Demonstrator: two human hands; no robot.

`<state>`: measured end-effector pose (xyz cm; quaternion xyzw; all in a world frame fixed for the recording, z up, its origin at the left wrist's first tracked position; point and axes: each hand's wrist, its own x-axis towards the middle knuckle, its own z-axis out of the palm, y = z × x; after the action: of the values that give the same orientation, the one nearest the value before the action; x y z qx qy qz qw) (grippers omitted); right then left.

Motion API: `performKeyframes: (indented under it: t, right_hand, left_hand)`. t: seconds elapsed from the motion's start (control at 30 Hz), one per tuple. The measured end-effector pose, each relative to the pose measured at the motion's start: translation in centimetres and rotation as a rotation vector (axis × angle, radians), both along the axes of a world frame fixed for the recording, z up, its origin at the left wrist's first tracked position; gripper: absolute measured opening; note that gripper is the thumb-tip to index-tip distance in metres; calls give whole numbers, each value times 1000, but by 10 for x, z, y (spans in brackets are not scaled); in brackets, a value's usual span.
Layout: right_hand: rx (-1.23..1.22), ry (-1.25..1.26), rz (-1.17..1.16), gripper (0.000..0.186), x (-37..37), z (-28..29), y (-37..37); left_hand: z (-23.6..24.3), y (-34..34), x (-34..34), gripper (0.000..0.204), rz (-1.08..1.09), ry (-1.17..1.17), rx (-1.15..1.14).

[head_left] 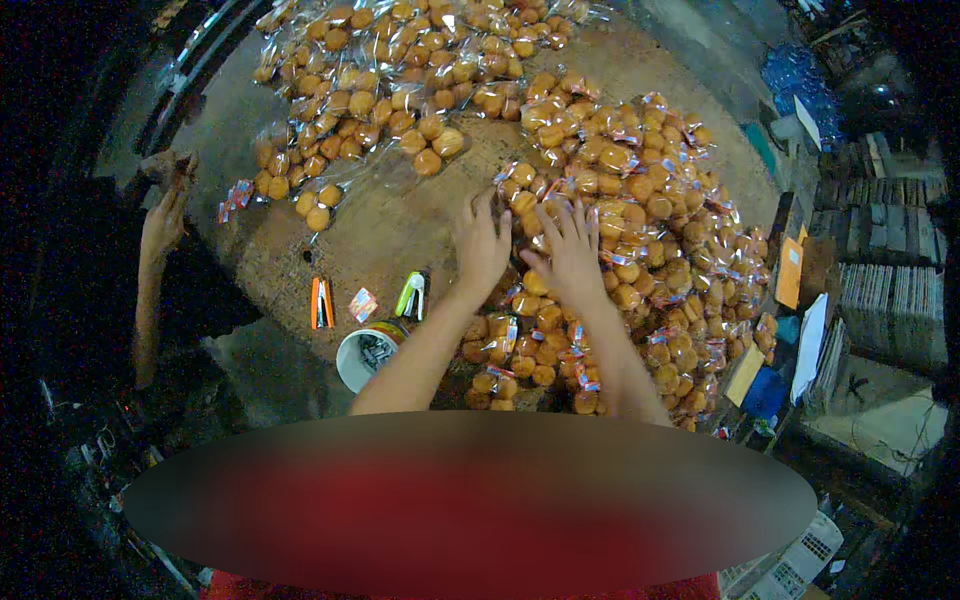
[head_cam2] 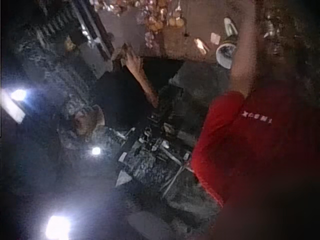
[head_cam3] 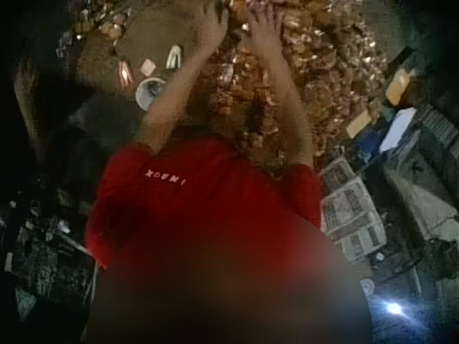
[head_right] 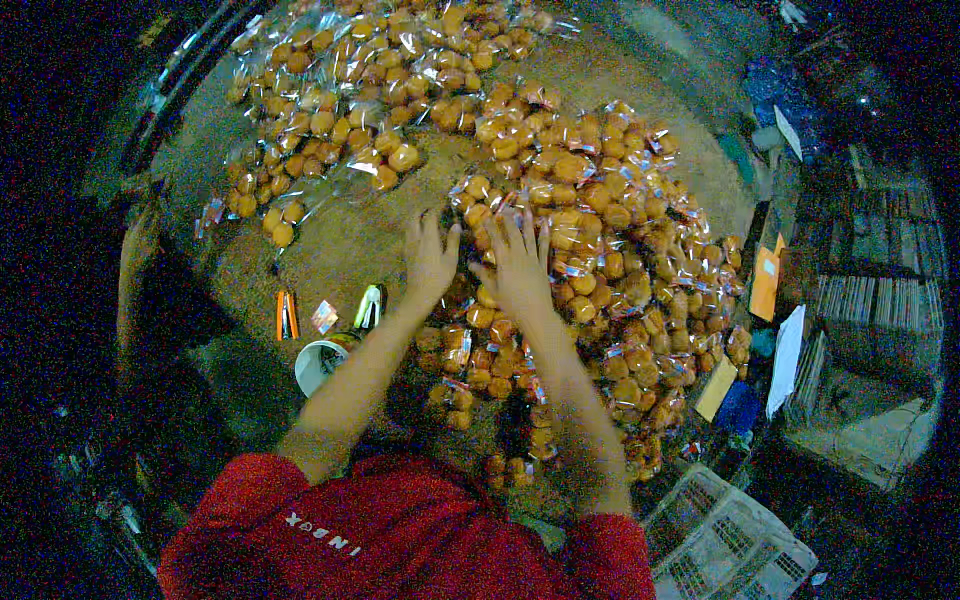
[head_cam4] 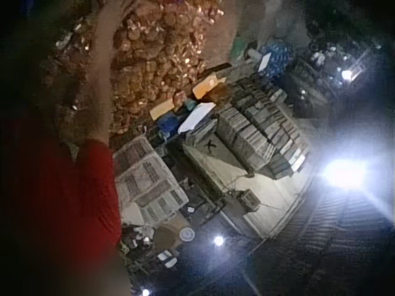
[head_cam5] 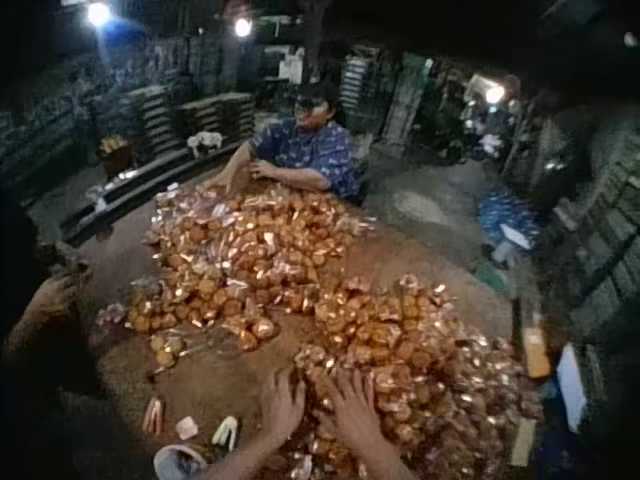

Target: The person sorts individually wrapped baked goods from a large pile on a table into a white plastic crate. They repeatedly gather handfuls of the packaged items and place them into the crate.

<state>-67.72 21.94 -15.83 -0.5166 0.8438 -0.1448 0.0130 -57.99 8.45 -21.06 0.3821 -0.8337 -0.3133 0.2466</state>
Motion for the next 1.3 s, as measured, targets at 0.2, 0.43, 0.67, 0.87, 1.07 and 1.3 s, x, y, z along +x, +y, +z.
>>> performKeyframes:
  t: [0.2, 0.43, 0.67, 0.87, 1.07, 1.3]
  right_hand:
    - [-210, -436, -174, 53, 77, 42, 63]
    - [-356, -507, -175, 46, 92, 28, 86]
    - [-591, -439, -161, 53, 69, -32, 93]
    - [-107, -164, -144, 54, 12, -49, 43]
    - [15, 138, 15, 55, 7, -82, 21]
    - [-456, -294, -229, 52, 33, 48, 103]
  left_hand:
    - [-35, -16, -33, 53, -239, -111, 18]
    - [1, 10, -20, 52, -162, -39, 378]
    - [35, 115, 60, 47, -339, 149, 175]
    - [18, 109, 87, 54, -293, 152, 108]
    - [-8, 43, 33, 45, -208, 126, 488]
    - [-9, 31, -9, 52, -223, -127, 4]
